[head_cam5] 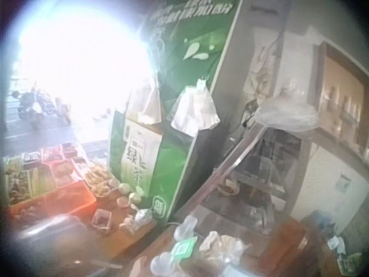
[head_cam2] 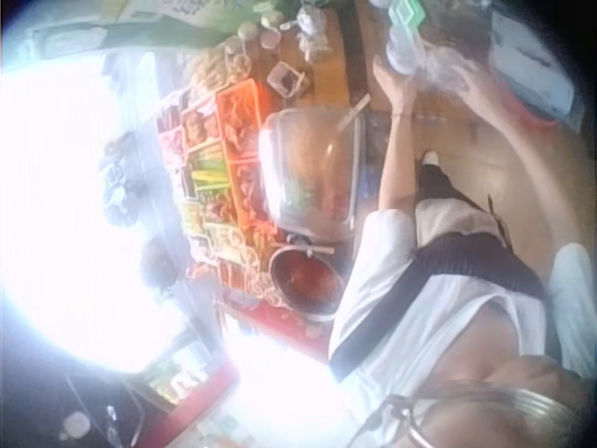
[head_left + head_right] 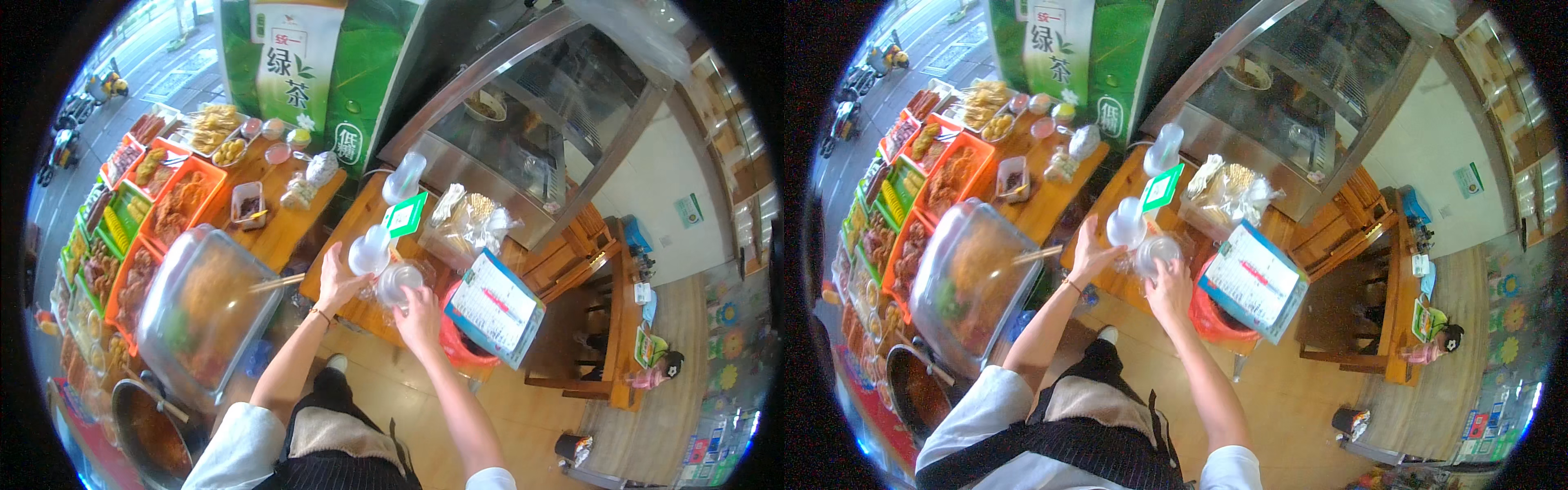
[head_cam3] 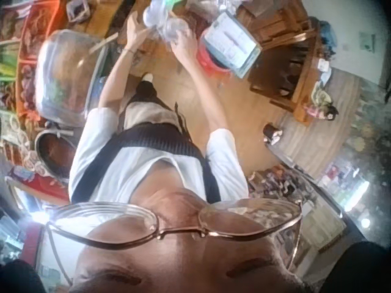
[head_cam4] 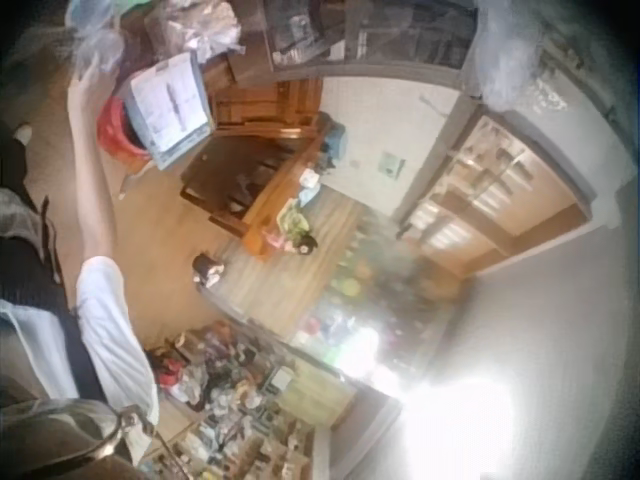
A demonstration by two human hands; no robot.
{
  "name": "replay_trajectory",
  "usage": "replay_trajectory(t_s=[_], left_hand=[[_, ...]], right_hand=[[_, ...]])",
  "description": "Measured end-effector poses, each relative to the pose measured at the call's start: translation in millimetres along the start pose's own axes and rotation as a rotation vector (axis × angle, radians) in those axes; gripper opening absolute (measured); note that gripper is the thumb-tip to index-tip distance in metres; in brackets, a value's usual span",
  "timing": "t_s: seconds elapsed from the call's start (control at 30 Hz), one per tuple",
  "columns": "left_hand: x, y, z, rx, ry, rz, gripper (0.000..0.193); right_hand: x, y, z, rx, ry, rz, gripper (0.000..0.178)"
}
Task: The person uses chopsticks to transfer noodles from a pot of broth into a small plastic cup, then ladles broth over the noodles. They repeat this process for a second cup and place both cups on the counter. The person then retrieves two small plastic containers of yellow balls from a display case and places them on the counter.
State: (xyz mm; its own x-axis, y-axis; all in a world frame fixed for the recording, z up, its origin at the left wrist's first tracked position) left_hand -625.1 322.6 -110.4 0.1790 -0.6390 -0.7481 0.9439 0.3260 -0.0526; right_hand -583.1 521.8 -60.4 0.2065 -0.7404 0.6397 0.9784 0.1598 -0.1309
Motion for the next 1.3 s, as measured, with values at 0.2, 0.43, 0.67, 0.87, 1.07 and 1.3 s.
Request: replay_trajectory(t_s=[0.2, 0.43, 0.67, 0.87, 1.07, 1.3], left_hand=[[-6, -48, -22, 0.244, -0.078, -0.168, 0.088], [-11, -32, -10, 0.334, -0.079, -0.221, 0.079], [25, -40, 9, 0.584, 0.463, -0.126, 0.077], [35, -99, -7, 0.574, 0.357, 0.019, 0.073], [1, -140, -57, 0.737, 0.303, -0.2, 0.083], [-15, -153, -77, 0.699, 0.166, -0.294, 0.083]], right_hand=[[-22, -64, -19, 0.257, 0.221, -0.032, 0.048], [-38, -91, 33, 0.042, -0.024, 0.075, 0.02], [-123, -169, 138, -0.469, 0.47, -0.483, 0.02], [-212, -208, 136, -0.024, -0.166, -0.758, 0.033], [-245, -221, 125, -0.139, 0.038, -0.765, 0.038], [-259, -227, 132, -0.103, -0.003, -0.793, 0.043]])
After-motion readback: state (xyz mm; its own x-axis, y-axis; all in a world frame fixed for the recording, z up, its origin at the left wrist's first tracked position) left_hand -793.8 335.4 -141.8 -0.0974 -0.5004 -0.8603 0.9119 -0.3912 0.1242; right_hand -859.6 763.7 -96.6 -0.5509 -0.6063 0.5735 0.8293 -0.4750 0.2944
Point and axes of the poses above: each hand's wrist, its own y-axis away from the middle knuckle, its own z-axis out of the back of the hand, x = y × z, the point moved 1 cm from there along -y, towards the middle knuckle, and after that the axes turned 15 degrees about -y, right-handed, at the moved point
